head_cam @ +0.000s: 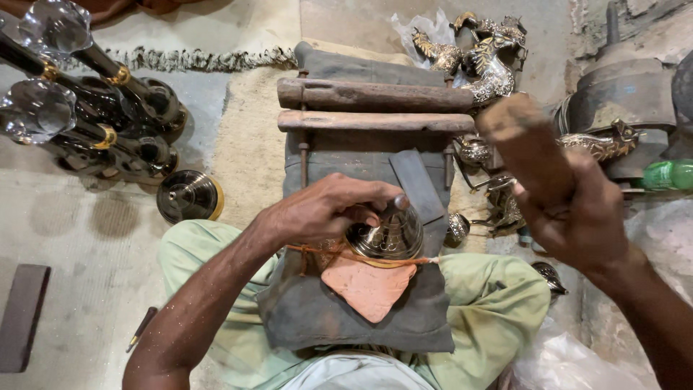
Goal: The person sits cross-legged on the floor with a sandbag on their lap and hammers a brass bell-shaped object with a wooden mallet, rotating the piece between strikes to shape its surface. They reposition the bell and continue hammering, then set it down and pick it back up to work further.
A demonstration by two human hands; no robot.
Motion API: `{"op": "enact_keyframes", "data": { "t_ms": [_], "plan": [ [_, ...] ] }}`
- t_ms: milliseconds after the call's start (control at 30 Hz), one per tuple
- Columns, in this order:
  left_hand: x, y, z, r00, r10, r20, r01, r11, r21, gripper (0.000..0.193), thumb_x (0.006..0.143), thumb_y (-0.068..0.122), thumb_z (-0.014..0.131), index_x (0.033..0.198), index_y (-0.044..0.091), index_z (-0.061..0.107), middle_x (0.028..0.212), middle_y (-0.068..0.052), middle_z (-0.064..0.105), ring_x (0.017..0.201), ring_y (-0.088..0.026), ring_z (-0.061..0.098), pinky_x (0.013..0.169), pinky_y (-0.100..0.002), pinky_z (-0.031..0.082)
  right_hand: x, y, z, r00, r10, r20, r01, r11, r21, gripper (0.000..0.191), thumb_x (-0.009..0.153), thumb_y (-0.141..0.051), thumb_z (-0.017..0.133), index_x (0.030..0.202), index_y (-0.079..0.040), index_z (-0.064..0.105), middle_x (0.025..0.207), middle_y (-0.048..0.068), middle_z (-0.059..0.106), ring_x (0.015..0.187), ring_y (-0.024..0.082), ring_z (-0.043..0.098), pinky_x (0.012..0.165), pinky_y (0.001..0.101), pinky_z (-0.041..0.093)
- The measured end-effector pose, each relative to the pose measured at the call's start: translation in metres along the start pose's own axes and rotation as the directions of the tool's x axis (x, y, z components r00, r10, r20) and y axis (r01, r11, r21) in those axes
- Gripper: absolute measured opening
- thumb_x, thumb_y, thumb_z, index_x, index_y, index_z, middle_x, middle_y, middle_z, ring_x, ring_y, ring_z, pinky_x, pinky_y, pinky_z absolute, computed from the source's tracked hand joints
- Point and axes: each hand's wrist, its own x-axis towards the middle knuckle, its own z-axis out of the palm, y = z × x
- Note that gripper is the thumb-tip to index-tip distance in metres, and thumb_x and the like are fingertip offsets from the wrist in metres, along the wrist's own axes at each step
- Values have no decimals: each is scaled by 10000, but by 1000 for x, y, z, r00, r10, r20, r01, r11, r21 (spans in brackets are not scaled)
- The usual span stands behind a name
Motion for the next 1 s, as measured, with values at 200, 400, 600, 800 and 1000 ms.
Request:
{"op": "enact_keyframes", "data": {
  "t_ms": [200, 400, 600, 800, 1000],
  "plan": [
    [-8, -3, 1, 997, -71, -42, 72, 997, 21, 528, 853, -93, 653, 1343, 100, 618, 1069, -86, 775, 946, -216, 774, 842, -357, 612, 4, 17, 5, 978, -198, 58, 196, 980, 37, 439, 933, -150, 721, 1278, 3, 496, 1043, 173, 655, 853, 259, 693, 719, 387, 601],
    [-20, -13, 13, 957, -167, -237, 152, 985, -82, 534, 910, -13, 705, 1399, 132, 547, 1012, -82, 772, 925, -190, 749, 855, -361, 613, 39, -4, -10, 898, 48, 436, 4, 993, -118, 377, 897, -145, 651, 1239, -63, 518, 928, 90, 625, 646, 202, 641, 608, 358, 626],
    [-27, -21, 27, 848, -362, -386, 300, 930, -214, 621, 863, 84, 771, 1429, 84, 516, 945, -60, 730, 876, -151, 718, 844, -324, 611, 98, -41, -25, 801, 61, 595, 292, 828, -479, 531, 786, -208, 697, 1292, -145, 545, 1022, 40, 641, 743, 196, 662, 678, 398, 610],
    [-36, -22, 43, 782, -428, -453, 225, 872, -435, 588, 883, 76, 775, 1415, 31, 531, 904, -32, 676, 875, -115, 680, 811, -301, 591, 132, -84, -30, 657, 234, 717, 315, 779, -542, 478, 902, -163, 625, 1364, -216, 511, 1062, 0, 603, 746, 172, 679, 663, 348, 592],
    [-32, -19, 54, 714, -476, -513, 203, 842, -499, 698, 847, 49, 800, 1461, 27, 468, 920, -24, 662, 894, -119, 656, 813, -292, 574, 138, -103, -36, 652, 233, 721, 316, 782, -538, 561, 839, -142, 673, 1368, -253, 522, 1078, -3, 616, 776, 157, 650, 719, 383, 570]
  ]
}}
